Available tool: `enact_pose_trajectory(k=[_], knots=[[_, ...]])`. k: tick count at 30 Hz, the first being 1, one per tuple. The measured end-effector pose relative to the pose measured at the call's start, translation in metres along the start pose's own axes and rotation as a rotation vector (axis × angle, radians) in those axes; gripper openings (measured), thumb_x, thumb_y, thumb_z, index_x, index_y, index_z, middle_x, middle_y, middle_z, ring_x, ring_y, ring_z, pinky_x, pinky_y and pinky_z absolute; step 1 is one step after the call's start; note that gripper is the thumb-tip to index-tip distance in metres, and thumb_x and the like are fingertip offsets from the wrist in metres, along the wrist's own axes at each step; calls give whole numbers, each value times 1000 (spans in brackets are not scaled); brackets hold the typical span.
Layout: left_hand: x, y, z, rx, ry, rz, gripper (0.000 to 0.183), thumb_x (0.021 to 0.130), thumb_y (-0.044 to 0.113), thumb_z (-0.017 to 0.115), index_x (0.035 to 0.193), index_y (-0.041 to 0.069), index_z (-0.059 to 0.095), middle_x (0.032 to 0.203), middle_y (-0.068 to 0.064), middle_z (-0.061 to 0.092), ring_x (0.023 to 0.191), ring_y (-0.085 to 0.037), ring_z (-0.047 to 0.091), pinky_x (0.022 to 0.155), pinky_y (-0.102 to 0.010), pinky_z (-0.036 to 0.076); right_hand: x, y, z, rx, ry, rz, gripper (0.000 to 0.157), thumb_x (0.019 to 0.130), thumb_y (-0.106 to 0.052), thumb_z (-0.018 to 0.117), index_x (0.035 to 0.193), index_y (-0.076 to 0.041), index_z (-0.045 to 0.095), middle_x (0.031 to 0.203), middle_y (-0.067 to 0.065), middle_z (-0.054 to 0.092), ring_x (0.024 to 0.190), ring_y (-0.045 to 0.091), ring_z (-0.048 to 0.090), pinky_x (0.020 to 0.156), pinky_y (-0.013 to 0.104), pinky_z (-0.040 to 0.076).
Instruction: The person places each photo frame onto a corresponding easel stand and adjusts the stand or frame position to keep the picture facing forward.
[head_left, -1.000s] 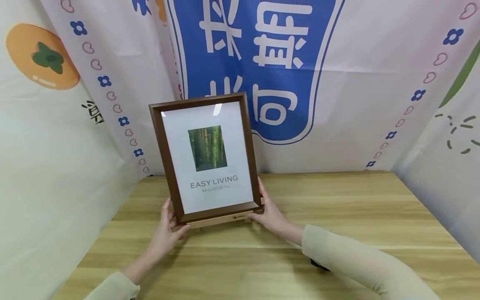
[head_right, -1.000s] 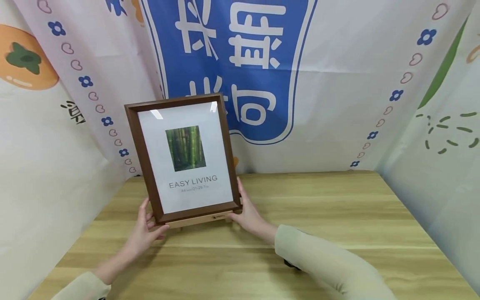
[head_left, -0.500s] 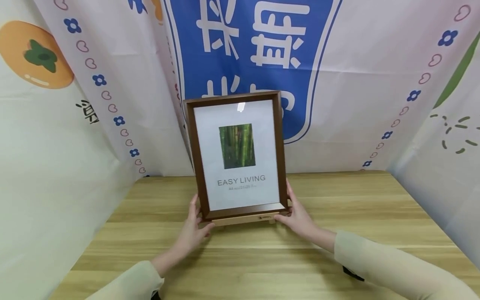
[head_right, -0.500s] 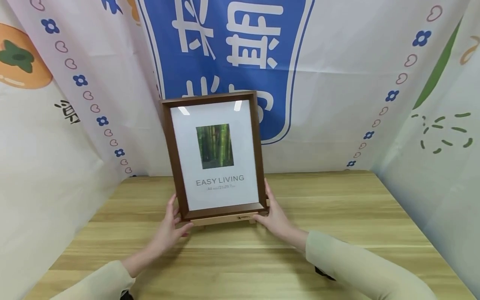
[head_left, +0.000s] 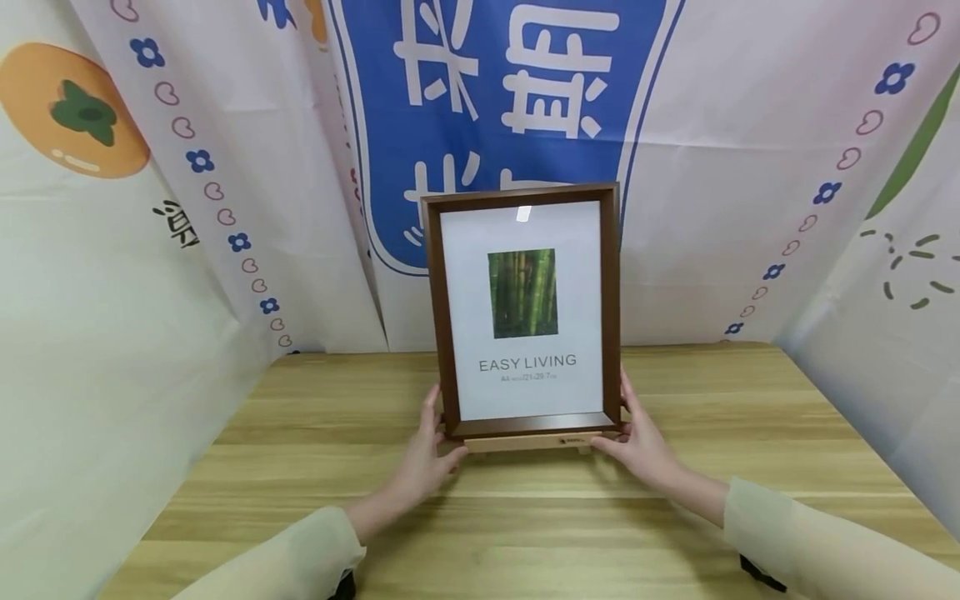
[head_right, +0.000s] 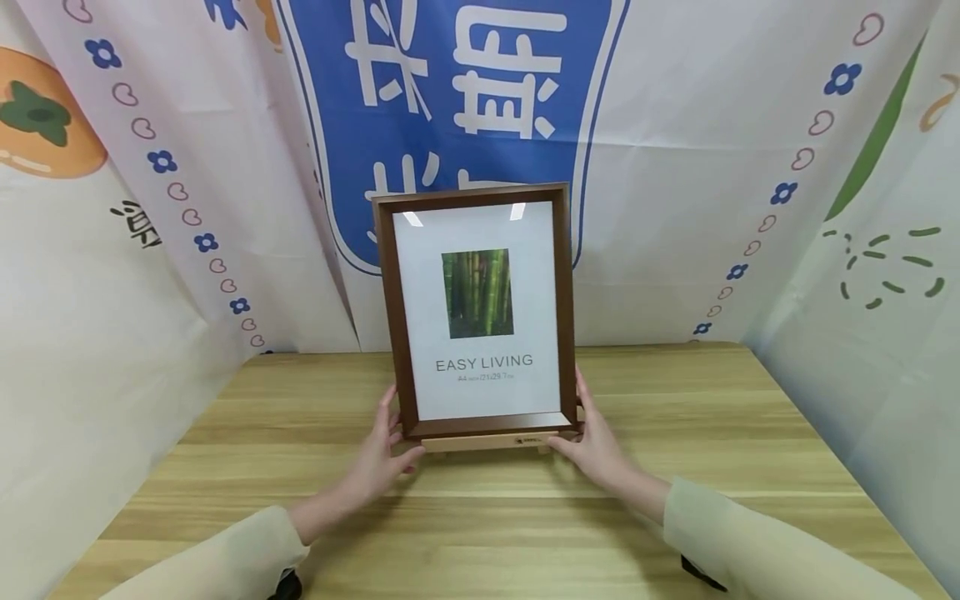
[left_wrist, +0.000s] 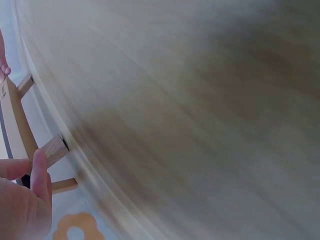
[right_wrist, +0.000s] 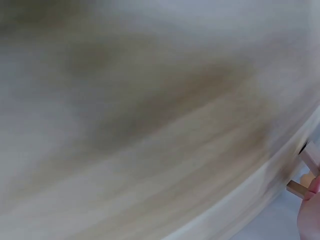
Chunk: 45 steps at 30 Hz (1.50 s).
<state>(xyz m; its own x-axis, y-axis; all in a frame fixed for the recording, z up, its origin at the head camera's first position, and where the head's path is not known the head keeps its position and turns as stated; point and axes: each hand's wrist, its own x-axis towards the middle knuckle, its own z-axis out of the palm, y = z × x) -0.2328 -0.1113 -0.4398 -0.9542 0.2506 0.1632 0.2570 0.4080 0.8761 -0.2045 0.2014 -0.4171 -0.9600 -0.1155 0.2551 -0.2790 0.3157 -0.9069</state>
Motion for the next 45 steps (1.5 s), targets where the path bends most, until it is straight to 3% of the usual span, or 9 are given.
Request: enact_pose_trajectory(k=[8, 15, 26, 34, 40, 45], knots=[[6, 8, 14, -7, -40, 6, 104, 79, -2, 65, 139, 45, -6, 143, -28, 6, 116, -52, 31, 47, -26, 52, -7, 17, -16, -29, 26, -11, 111, 71, 7, 70, 144, -27, -7, 132, 38, 21, 90, 47, 55, 67, 26, 52], [10, 12, 23, 18, -59, 29, 105, 79, -2, 65, 138, 45, -8, 141, -32, 8, 115, -51, 34, 56, -22, 52, -9, 40, -25, -39, 50, -8, 115, 69, 2, 74, 143, -34, -7, 132, 35, 25, 87, 41, 58, 66, 25, 53], [16, 12, 24, 23, -71, 14, 107, 79, -1, 65, 136, 50, -9, 142, -30, 9, 116, -50, 33, 62, -21, 52, -13, 37, -27, -54, 54, 3, 113, 71, 0, 73, 142, -35, -8, 132, 34, 24, 90, 44, 56, 69, 25, 52], [16, 14, 24, -1, -78, 0, 106, 79, -1, 65, 135, 52, -8, 141, -32, 10, 117, -51, 32, 56, -28, 53, -13, 38, -27, -42, 62, 2, 114, 71, 2, 72, 143, -31, -9, 132, 34, 24, 90, 44, 56, 69, 25, 52], [17, 12, 25, 8, -66, 7, 108, 78, -3, 65, 136, 51, -9, 143, -28, 8, 117, -50, 31, 62, -23, 53, -11, 38, -28, -38, 55, -16, 114, 71, 2, 72, 142, -34, -8, 132, 36, 23, 88, 43, 57, 69, 25, 52], [16, 12, 27, 10, -64, 21, 109, 78, -5, 65, 136, 49, -9, 141, -30, 10, 117, -51, 31, 62, -21, 52, -13, 26, -27, -16, 50, -24, 113, 71, 9, 70, 143, -30, -7, 130, 39, 24, 86, 44, 57, 67, 25, 53]])
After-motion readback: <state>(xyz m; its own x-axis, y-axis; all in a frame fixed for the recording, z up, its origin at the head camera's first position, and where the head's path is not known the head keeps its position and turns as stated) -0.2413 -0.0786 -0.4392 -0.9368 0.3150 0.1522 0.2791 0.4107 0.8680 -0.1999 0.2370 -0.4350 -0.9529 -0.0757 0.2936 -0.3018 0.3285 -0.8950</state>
